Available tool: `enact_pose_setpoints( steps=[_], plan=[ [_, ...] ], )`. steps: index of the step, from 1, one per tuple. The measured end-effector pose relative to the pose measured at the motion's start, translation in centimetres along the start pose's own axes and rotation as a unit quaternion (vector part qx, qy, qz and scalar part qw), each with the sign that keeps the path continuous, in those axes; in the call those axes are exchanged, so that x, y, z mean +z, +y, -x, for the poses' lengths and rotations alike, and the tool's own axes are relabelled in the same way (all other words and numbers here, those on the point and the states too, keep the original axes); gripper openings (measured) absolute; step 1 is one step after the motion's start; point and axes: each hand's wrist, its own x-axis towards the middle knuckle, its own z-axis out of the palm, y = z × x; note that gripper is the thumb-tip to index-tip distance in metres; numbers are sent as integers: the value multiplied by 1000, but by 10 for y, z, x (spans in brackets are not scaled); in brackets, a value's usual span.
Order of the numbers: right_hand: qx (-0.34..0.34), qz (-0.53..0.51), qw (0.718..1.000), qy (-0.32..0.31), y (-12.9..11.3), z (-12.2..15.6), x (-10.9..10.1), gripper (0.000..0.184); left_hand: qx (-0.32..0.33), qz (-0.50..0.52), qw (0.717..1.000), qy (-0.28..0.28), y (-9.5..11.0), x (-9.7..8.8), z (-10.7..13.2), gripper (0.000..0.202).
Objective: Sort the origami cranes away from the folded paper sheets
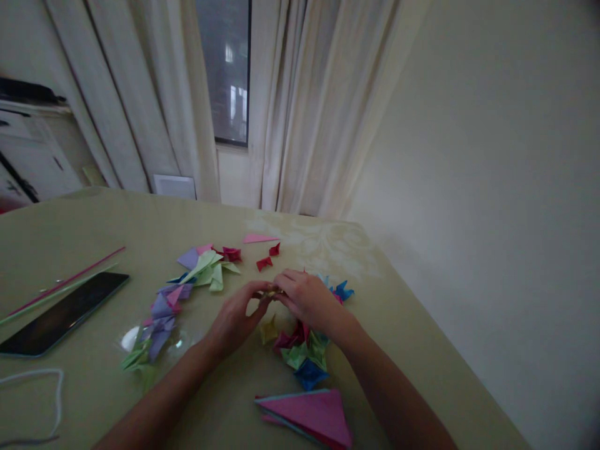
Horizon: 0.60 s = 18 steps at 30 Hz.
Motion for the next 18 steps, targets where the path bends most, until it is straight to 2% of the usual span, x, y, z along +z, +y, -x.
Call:
enact_pose_setpoints(
  steps=[2,4,6,8,9,11,13,15,16,18],
  plan=[
    [24,6,1000,-3,1,-1,1,8,-38,-35,998,-20,-2,-6,-1,22],
    [47,22,999,-12,2,-2,3,9,-81,-139,986,-46,-8,-16,-3,26],
    [64,53,996,-22,4,-4,9,11,-129,-291,946,-60,-17,-26,-3,31],
    [75,87,993,-31,4,-6,17,14,-167,-419,889,-74,-25,-35,-2,33],
    [78,101,991,-36,4,-7,20,16,-180,-457,867,-88,-29,-38,-2,33],
    [83,117,988,-62,3,-8,26,19,-195,-479,846,-125,-35,-42,0,32],
    [88,115,984,-104,0,-8,28,21,-202,-461,849,-161,-41,-45,0,32],
    [92,103,981,-136,-3,-7,25,22,-196,-430,866,-165,-44,-48,-2,34],
    [94,96,981,-139,-4,-6,22,23,-187,-411,880,-146,-44,-49,-3,34],
    [94,78,986,-115,-4,-4,16,24,-159,-360,916,-69,-42,-51,-6,30]
  ],
)
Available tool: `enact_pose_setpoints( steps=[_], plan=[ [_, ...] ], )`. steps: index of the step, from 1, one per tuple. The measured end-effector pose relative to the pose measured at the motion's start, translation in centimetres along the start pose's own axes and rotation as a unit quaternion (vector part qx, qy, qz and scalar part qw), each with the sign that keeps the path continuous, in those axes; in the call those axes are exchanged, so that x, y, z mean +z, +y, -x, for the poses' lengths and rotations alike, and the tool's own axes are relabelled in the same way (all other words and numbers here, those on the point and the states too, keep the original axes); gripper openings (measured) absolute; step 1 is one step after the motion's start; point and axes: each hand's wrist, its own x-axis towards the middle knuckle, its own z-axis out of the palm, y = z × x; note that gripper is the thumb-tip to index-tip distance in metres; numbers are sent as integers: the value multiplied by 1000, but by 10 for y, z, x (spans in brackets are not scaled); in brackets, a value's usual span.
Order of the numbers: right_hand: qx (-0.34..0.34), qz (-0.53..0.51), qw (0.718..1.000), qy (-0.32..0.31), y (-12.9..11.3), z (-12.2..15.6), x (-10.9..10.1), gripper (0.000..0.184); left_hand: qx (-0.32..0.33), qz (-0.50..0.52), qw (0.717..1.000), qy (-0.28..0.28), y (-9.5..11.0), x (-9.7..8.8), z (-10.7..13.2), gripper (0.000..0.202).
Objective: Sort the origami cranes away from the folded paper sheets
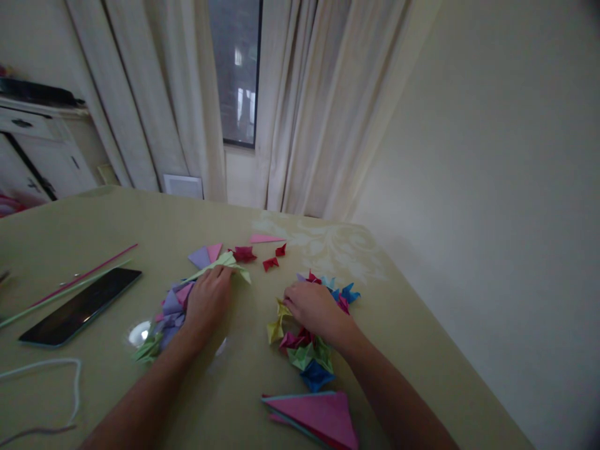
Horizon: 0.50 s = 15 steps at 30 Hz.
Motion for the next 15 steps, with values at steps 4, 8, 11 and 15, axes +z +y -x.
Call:
enact_pose_setpoints(
  steps=[4,8,11,15],
  plan=[
    [6,-81,989,121,7,3,-5,23,18,167,968,186,13,-10,0,18],
    [-19,-162,956,242,13,1,-4,67,89,248,929,259,30,-15,5,22],
    [-56,-176,941,283,14,1,-4,81,142,294,908,262,42,-13,9,17],
    [-69,-143,944,290,12,2,-6,47,158,325,898,249,54,-11,14,16]
  ],
)
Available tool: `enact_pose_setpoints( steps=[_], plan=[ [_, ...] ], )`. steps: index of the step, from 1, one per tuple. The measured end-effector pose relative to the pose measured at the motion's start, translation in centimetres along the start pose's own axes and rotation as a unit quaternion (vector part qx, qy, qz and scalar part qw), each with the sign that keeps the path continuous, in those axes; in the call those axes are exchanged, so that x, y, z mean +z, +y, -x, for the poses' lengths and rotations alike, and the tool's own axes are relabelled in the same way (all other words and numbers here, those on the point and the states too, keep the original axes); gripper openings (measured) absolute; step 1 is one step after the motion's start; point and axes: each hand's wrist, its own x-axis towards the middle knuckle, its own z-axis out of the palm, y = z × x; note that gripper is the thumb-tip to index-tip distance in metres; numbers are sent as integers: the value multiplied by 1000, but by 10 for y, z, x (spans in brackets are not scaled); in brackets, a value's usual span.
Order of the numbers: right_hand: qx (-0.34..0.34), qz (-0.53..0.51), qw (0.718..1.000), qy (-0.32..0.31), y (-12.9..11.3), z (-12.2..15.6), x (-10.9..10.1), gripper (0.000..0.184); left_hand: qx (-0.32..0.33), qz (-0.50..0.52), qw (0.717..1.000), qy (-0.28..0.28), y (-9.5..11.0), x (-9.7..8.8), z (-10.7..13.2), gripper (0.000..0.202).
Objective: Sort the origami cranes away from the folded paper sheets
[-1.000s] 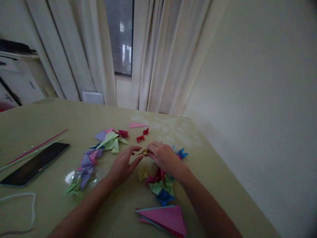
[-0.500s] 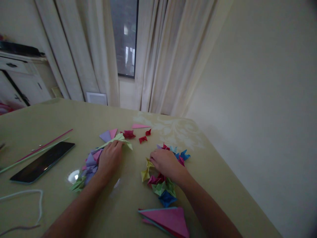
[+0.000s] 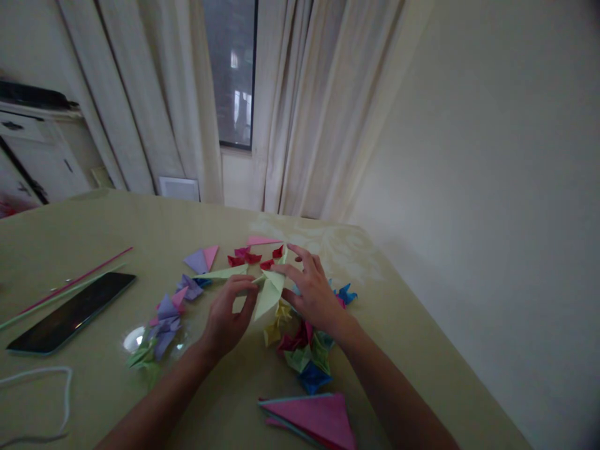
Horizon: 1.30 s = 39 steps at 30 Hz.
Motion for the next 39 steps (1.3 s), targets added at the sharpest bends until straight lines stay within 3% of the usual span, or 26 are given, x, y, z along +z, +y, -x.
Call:
enact_pose_setpoints(
  steps=[3,7,13,18,20,24,27,30,33,36,39],
  plan=[
    [-6,24,1000,17,2,0,1,24,1,-4,1000,-23,-1,2,3,23],
    [59,87,992,64,23,-3,-4,20,-85,-113,988,-58,-20,3,9,38],
    [196,269,934,133,74,0,-28,24,-191,-369,881,-226,-48,2,18,48],
    [244,312,917,46,94,5,-32,32,-191,-415,842,-288,-44,-9,13,39],
    [244,299,922,20,91,5,-32,37,-174,-423,833,-311,-42,-13,10,34],
    [222,229,947,37,71,-1,-35,31,-146,-422,827,-341,-42,-18,6,34],
    [177,137,974,42,50,-5,-38,26,-145,-395,846,-329,-44,-18,1,33],
    [114,29,993,20,28,-5,-41,21,-136,-327,903,-242,-39,-15,-3,29],
    [79,-56,995,18,11,-3,-47,16,-160,-167,957,-173,-14,-7,-1,33],
    [79,-74,992,59,2,-2,-54,13,-183,25,961,-208,30,5,7,42],
    [80,-68,990,95,1,-1,-59,11,-116,182,926,-311,75,15,19,55]
  ],
)
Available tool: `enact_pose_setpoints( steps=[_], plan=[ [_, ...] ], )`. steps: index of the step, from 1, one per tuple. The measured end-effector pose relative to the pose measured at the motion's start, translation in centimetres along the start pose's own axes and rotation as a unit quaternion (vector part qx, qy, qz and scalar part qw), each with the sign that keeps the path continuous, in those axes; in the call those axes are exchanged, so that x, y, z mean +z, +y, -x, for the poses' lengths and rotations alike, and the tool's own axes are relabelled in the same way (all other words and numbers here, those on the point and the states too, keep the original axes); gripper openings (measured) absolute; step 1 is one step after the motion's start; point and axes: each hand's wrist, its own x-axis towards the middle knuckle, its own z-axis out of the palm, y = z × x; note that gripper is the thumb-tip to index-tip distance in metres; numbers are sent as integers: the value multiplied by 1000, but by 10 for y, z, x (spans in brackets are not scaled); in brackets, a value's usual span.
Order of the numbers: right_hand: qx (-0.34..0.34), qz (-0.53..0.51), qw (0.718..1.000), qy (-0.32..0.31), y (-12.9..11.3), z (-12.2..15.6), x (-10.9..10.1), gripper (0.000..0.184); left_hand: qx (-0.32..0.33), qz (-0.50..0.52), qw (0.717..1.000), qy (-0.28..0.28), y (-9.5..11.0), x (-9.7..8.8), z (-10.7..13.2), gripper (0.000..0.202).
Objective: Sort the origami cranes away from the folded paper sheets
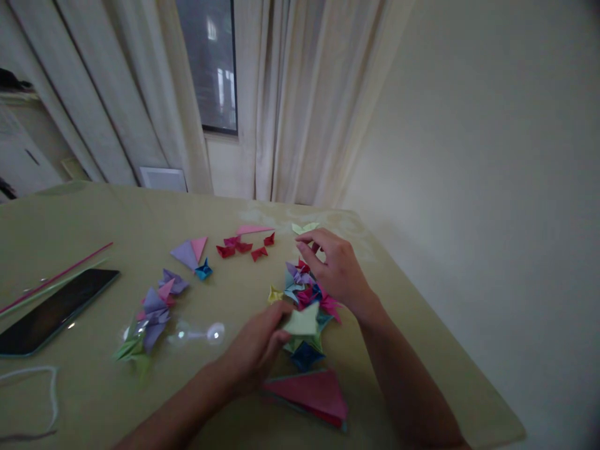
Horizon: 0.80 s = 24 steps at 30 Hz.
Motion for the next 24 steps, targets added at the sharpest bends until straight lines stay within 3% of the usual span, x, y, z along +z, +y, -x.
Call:
enact_pose_setpoints(
  steps=[2,5,9,13,16,19,22,24],
  plan=[
    [-3,6,1000,11,1,0,-2,12,38,-4,996,-76,14,16,6,49],
    [-4,11,1000,14,1,-1,-2,12,119,-116,978,-122,19,29,13,45],
    [-5,13,1000,12,0,0,-1,11,202,-239,942,-123,13,36,19,50],
    [-9,19,1000,6,-2,1,1,11,233,-275,926,-114,14,36,18,52],
    [-5,23,1000,-1,-2,1,3,11,249,-260,929,-85,14,28,17,55],
    [0,28,1000,4,0,0,2,12,224,-247,943,-18,3,11,10,37],
    [5,29,999,14,3,-1,0,12,98,-275,953,77,-24,-12,-10,26],
    [8,27,999,19,4,-1,-1,12,3,-323,940,108,-46,-27,-30,19]
  ],
)
